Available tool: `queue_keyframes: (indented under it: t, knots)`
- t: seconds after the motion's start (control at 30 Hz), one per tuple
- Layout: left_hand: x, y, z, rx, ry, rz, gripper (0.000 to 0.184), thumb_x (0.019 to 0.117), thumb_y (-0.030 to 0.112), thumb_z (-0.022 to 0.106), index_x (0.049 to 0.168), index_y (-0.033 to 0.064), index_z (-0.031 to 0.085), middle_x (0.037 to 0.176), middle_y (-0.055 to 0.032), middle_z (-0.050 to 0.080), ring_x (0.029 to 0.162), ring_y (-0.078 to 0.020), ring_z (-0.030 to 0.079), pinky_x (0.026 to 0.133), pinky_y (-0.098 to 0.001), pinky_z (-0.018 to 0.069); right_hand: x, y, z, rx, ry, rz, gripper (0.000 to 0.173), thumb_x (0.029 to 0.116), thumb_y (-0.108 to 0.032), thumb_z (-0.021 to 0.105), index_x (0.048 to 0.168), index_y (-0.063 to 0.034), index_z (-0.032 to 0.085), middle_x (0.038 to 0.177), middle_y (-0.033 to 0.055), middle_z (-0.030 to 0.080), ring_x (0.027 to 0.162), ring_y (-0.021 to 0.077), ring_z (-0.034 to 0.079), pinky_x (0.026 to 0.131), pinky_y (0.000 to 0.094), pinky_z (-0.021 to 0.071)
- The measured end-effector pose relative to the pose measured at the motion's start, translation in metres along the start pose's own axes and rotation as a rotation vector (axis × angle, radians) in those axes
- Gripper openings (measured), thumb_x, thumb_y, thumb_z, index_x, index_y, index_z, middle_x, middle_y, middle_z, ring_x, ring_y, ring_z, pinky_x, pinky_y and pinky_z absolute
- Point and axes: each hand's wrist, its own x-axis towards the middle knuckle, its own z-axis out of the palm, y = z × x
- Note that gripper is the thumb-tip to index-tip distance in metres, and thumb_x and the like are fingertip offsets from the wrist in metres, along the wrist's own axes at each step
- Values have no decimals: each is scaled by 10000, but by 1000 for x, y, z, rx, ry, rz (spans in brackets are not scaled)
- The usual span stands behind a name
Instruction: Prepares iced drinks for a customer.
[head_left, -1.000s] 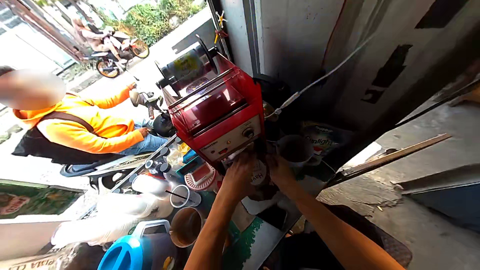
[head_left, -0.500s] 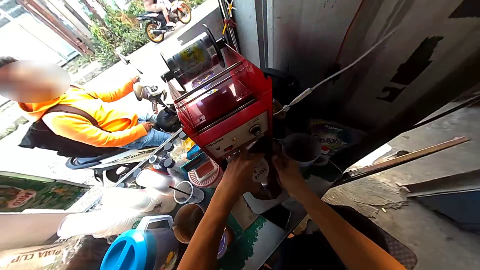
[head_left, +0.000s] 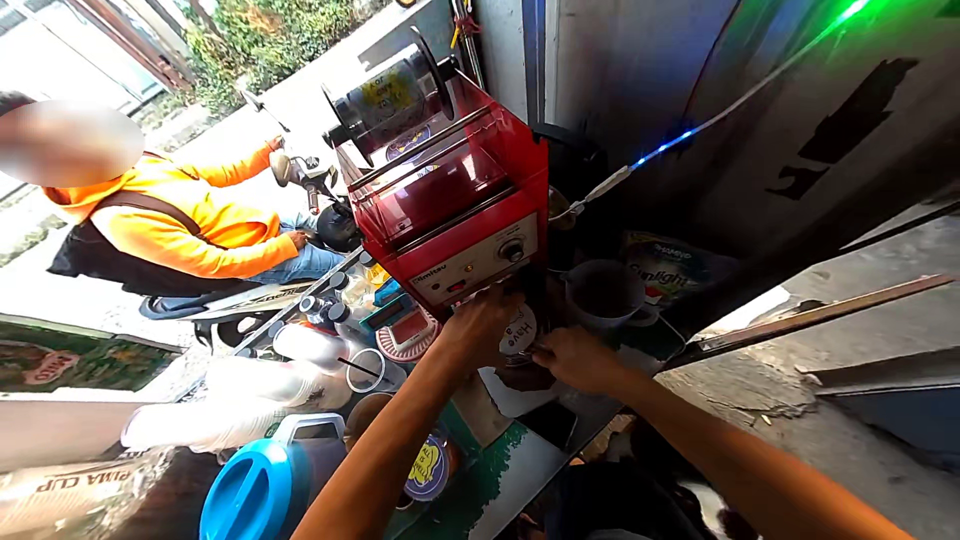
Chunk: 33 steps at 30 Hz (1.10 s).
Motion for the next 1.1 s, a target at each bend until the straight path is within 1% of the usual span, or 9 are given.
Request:
queue_keyframes:
  t: [0.07, 0.17, 0.33, 0.43, 0.57, 0.73, 0.83, 0.97, 1.1]
  knots:
    - [-7, -8, -6, -71, 71, 3, 967, 622, 175, 949, 1481, 162, 504, 1450, -177, 518, 1294, -390, 548, 991, -599, 518, 2, 16, -10, -41, -35, 1, 349, 1056, -278, 570, 1062, 39, 715, 1094, 248, 679, 1087, 397, 641, 956, 590, 485]
    - [-39, -9, -24, -92, 261, 17, 918, 614, 254, 953, 1438, 186, 553, 1376, -157, 586, 1174, -378, 624, 856, -608, 558, -6, 33, -14, -21, 27, -113, 380, 1056, -333, 587, 1054, 22, 722, 1005, 228, 699, 989, 375, 668, 905, 587, 504]
    - [-160, 12, -24, -127, 670, -28, 906, 582, 411, 874, 1410, 183, 588, 1286, -52, 604, 1129, -195, 622, 846, -409, 590, -13, 56, 8, -115, 498, -375, 333, 998, -298, 655, 1004, 23, 739, 968, 250, 703, 879, 434, 703, 777, 651, 565]
    - [-249, 24, 12, -337, 798, -141, 904, 638, 480, 841, 1438, 165, 560, 1325, -21, 585, 1158, -126, 607, 882, -348, 600, -15, 72, 17, -76, 604, -362, 391, 981, -331, 668, 1082, 43, 725, 1048, 289, 679, 927, 455, 682, 804, 648, 555]
    - [-327, 36, 102, -542, 856, -431, 908, 627, 500, 844, 1401, 91, 603, 1306, -92, 609, 1175, -162, 606, 943, -334, 575, -5, 87, 45, 46, 781, -260, 528, 1025, -407, 592, 1014, 113, 682, 959, 323, 664, 843, 436, 655, 769, 600, 518]
    - [-316, 37, 231, -615, 824, -900, 894, 513, 240, 907, 1330, 28, 613, 1266, -197, 618, 1118, -298, 644, 907, -467, 580, 12, 92, 77, 338, 805, -88, 673, 1110, -393, 263, 1231, 180, 595, 1195, 367, 631, 1178, 347, 625, 1069, 462, 454]
    - [-304, 35, 280, -659, 894, -992, 768, 519, 177, 902, 1236, 33, 665, 1278, -227, 593, 1128, -338, 631, 890, -482, 577, 5, 79, 92, 419, 863, 145, 745, 1122, -442, 176, 1231, 147, 618, 1156, 327, 649, 1109, 313, 633, 1015, 463, 470]
    - [-302, 36, 299, -695, 986, -1018, 680, 538, 225, 876, 1175, 62, 701, 1283, -204, 581, 1148, -313, 610, 899, -443, 565, -14, 78, 104, 476, 915, 291, 693, 1126, -470, 234, 1331, 79, 604, 1299, 290, 626, 1186, 338, 628, 1047, 509, 472]
    - [-304, 38, 307, -685, 1042, -927, 660, 570, 221, 881, 1184, 61, 702, 1307, -215, 572, 1171, -309, 611, 915, -419, 573, -40, 80, 120, 309, 1105, 146, 500, 1067, -245, 495, 1457, 68, 505, 1527, 288, 474, 1410, 357, 503, 1167, 442, 416]
